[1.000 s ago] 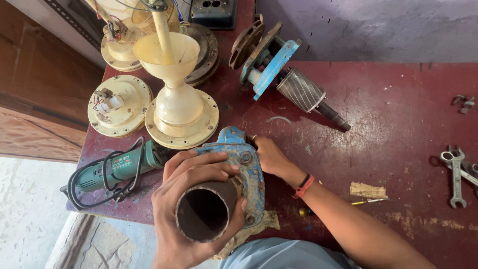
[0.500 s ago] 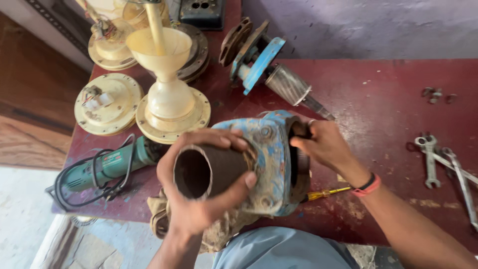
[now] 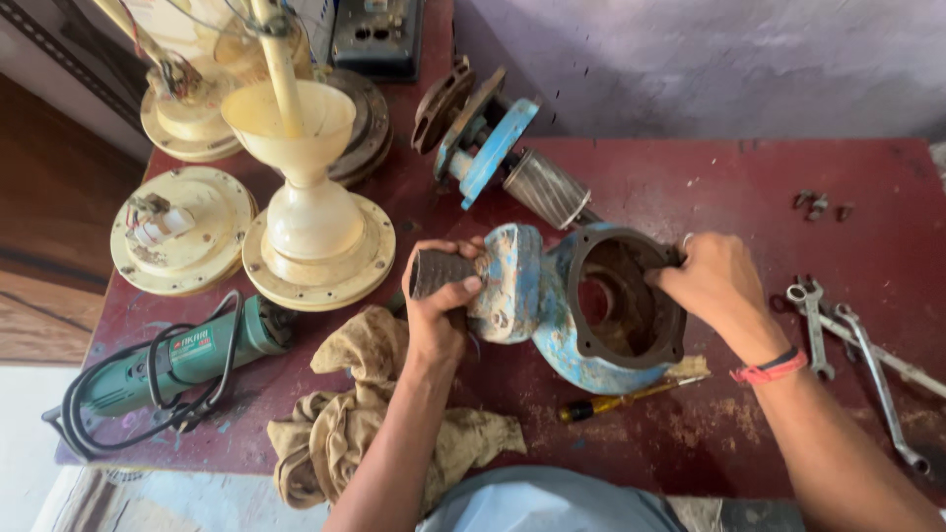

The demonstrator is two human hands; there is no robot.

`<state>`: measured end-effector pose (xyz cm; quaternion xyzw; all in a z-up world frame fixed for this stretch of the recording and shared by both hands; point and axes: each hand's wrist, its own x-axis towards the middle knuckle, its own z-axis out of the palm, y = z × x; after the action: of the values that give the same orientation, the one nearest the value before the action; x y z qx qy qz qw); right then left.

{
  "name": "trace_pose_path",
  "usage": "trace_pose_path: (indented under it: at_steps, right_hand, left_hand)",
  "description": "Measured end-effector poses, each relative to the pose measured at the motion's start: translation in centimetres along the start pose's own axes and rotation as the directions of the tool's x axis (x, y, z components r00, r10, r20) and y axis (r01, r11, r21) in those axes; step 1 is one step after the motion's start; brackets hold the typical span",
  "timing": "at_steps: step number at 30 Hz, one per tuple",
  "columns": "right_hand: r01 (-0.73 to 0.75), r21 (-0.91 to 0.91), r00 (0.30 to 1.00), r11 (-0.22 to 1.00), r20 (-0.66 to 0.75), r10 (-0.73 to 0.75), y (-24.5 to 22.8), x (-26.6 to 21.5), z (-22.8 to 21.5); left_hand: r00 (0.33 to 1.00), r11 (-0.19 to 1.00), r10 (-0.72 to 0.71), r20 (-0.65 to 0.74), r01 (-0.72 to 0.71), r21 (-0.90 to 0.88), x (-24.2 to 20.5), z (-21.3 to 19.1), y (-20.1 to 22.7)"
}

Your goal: The person inserts a cylindrical rotor into a blue motor housing, aligns the flange, and secures it by hand-tightening and then wrench-tightening bolts. The person uses a rag to wipe the housing and a wrench to tighten the fasteners.

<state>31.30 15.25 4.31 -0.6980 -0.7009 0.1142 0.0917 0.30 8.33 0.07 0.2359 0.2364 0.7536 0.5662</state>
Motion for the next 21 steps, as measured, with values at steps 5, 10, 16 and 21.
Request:
trace_pose_path:
  at_steps: [5,10,16,21]
  right_hand:
    - [0.018,-0.063,1.0,0.998,0.018,-0.017,-0.7,0.9,0.7]
    - [0.032,-0.065,0.999,0.997,0.003,-0.032,-2.2,1.2,1.6]
    - [-0.026,-0.028,1.0,0.999,0.004,0.026,-2.4,0.6,1.6]
    - [0.0,-0.008,0.998,1.0,-0.055,-0.001,-2.6,0.0,1.7]
  left_hand:
    - [0.995,0.991,-0.062,-0.072,0.053,-0.121,0.3,-2.0,-0.6]
    - [0.967,0.983,-0.138,-0.216,0.106,-0.152,-0.5,-3.7,-1.1]
    - [0.973,0.974,-0.154,-0.17,0.121,-0.193,-0.7,-5.3,-1.7]
    - [0.97,0.962,-0.179,-0.163,0.138,-0.234,-1.1,-5.7,-1.4]
